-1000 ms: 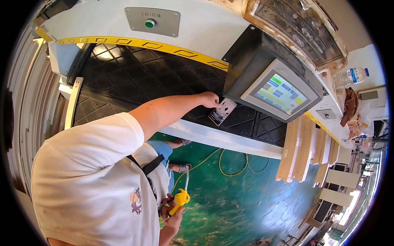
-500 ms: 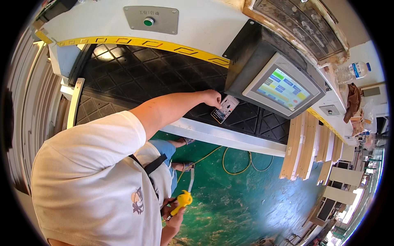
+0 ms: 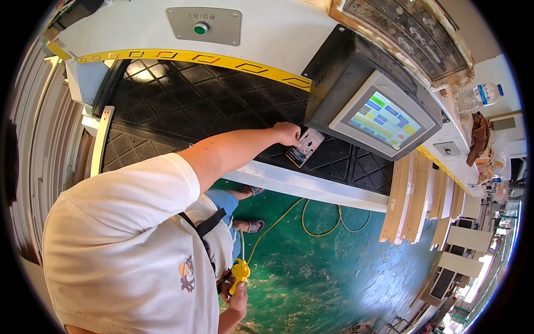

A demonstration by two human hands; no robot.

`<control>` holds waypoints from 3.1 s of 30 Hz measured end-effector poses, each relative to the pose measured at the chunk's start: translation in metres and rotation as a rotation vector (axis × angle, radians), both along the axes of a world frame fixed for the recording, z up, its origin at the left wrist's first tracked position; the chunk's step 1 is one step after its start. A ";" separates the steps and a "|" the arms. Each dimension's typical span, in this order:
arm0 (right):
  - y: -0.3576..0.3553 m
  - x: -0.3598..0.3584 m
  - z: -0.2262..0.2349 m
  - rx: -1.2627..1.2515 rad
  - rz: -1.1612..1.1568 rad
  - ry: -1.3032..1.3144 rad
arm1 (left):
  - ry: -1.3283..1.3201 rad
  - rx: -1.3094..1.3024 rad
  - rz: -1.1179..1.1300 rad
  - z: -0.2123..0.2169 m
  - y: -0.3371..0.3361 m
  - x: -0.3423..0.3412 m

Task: The person picks up wood pieces, places them on a machine surface, and uses an air nozzle to blow dust off the surfaces and edges.

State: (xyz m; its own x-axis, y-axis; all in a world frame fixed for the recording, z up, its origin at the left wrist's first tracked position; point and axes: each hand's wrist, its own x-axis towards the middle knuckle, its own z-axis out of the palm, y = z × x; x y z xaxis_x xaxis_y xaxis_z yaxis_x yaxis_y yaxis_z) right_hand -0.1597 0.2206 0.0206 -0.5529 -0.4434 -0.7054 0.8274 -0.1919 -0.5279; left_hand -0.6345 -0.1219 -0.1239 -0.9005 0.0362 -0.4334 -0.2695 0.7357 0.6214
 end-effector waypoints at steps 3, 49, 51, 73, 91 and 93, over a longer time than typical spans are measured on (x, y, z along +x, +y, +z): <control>-0.004 -0.005 0.008 0.008 0.021 -0.006 | 0.023 -0.040 0.108 -0.004 0.005 -0.001; -0.002 -0.001 -0.003 0.073 0.026 0.016 | 0.060 0.004 0.031 -0.012 0.001 -0.005; -0.005 -0.001 -0.001 0.116 -0.001 0.020 | 0.066 0.011 0.028 -0.012 -0.001 -0.005; 0.000 0.001 -0.003 0.080 -0.006 -0.002 | 0.110 -0.019 0.105 -0.013 0.005 -0.004; 0.039 0.021 0.021 0.219 -0.460 0.057 | 0.051 0.059 0.004 -0.008 -0.002 -0.005; 0.046 0.030 0.016 0.188 -0.353 -0.037 | 0.056 0.058 -0.005 -0.008 -0.004 -0.006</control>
